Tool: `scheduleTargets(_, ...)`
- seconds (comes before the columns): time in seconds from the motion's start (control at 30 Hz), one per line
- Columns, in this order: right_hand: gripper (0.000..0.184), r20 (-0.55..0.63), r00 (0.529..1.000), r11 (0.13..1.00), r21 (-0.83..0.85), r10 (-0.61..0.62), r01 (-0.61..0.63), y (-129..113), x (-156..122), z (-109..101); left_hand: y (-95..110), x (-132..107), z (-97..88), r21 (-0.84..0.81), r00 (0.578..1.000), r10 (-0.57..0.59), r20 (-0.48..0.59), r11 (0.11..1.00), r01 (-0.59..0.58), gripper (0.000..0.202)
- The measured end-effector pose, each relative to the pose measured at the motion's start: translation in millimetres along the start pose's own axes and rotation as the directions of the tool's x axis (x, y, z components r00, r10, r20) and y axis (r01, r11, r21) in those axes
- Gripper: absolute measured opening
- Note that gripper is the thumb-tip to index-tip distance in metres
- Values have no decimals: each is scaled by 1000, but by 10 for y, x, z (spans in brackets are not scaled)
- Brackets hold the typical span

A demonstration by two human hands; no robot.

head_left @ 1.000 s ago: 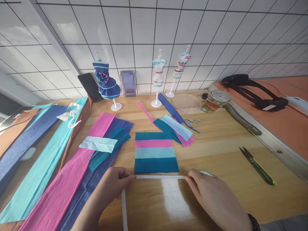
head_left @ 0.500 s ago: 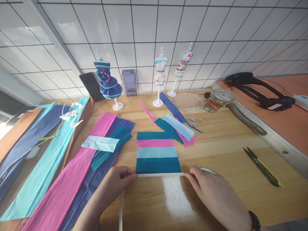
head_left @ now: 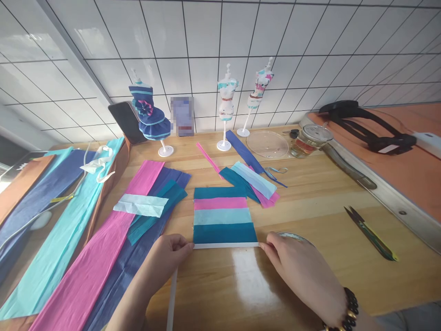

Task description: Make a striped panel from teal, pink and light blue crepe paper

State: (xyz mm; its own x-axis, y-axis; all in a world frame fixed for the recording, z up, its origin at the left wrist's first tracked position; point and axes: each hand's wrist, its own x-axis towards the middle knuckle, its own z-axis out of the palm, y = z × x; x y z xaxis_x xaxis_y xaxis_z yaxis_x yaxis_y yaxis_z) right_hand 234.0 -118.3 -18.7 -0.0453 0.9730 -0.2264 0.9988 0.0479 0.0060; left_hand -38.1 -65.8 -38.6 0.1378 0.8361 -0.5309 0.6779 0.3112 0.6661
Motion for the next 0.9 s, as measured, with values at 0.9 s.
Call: scheduleTargets(0.9,28,-11,1000,1000,2,-18,18,-40,60,-29,12,11,55,-10,993,-58,-99,998,57,34)
